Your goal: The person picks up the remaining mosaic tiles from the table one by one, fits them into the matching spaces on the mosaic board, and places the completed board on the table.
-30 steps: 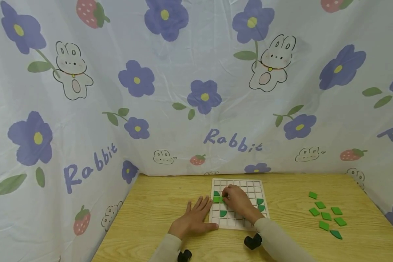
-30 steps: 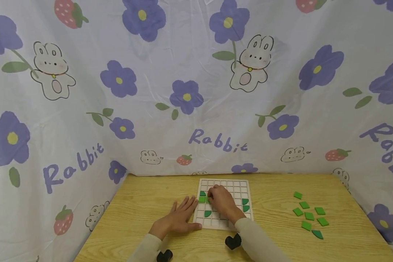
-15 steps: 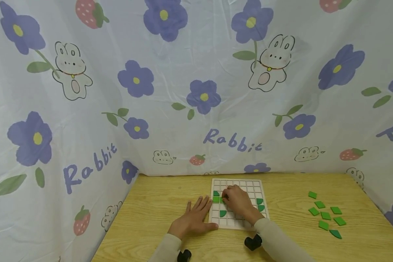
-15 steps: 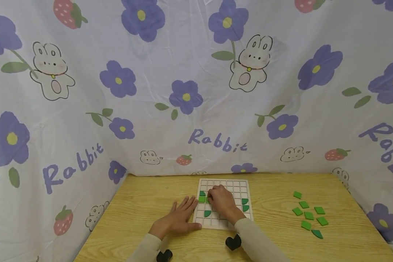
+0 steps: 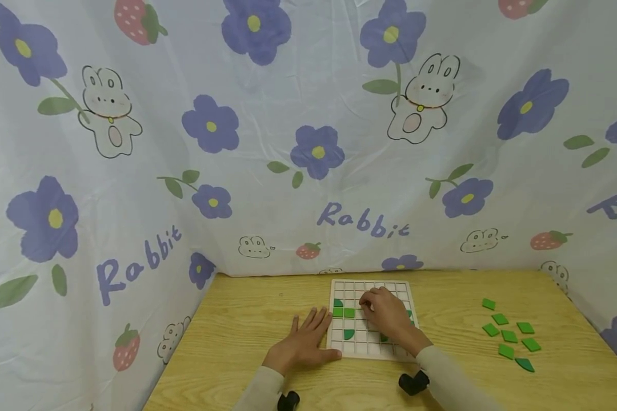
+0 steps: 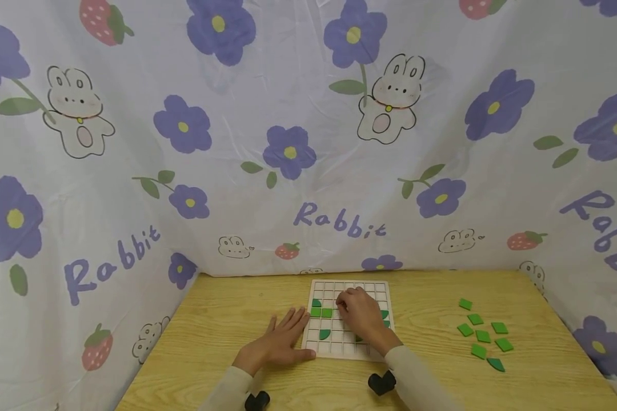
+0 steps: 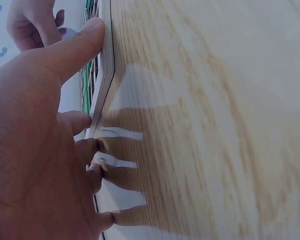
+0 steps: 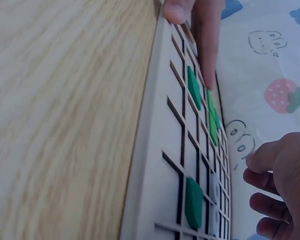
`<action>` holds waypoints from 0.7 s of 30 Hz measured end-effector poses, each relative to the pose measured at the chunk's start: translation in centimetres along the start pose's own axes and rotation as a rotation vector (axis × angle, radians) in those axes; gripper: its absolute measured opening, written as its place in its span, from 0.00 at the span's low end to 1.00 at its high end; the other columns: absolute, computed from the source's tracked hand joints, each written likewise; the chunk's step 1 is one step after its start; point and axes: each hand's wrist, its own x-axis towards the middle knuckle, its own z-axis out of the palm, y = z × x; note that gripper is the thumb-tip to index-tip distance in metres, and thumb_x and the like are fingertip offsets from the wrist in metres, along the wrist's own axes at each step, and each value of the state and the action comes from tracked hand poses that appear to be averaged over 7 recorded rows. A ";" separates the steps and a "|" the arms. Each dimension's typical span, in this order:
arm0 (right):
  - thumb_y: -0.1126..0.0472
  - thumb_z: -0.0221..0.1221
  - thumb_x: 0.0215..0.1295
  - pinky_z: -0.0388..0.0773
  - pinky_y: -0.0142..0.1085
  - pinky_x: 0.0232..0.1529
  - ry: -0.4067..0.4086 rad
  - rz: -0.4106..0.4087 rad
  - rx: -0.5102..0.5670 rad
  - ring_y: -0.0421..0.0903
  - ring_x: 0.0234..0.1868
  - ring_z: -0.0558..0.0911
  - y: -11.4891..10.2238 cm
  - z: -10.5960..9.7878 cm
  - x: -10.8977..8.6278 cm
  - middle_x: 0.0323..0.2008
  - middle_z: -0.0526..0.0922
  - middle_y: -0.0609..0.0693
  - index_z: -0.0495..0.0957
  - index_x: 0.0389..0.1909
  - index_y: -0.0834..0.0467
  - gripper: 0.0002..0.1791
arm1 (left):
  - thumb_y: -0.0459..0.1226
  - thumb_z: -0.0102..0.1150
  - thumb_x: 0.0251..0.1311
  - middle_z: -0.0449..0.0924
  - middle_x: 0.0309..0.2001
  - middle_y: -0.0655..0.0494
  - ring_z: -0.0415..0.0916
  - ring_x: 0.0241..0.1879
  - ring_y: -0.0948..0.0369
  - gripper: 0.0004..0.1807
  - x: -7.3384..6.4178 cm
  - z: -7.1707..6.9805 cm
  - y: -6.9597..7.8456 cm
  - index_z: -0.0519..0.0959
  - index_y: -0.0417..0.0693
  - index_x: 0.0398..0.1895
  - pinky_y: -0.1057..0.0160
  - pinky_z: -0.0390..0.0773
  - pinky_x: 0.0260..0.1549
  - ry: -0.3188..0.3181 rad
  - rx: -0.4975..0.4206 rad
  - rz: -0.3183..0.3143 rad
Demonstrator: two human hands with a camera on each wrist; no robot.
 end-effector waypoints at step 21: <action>0.68 0.72 0.65 0.78 0.39 0.32 0.112 0.080 -0.018 0.45 0.36 0.80 7.3 -8.8 -4.4 0.36 0.85 0.47 0.88 0.38 0.55 0.06 | 0.66 0.54 0.73 0.37 0.89 0.48 0.33 0.88 0.44 0.54 -0.1 -0.1 0.1 0.45 0.50 0.89 0.28 0.35 0.81 0.002 -0.001 0.008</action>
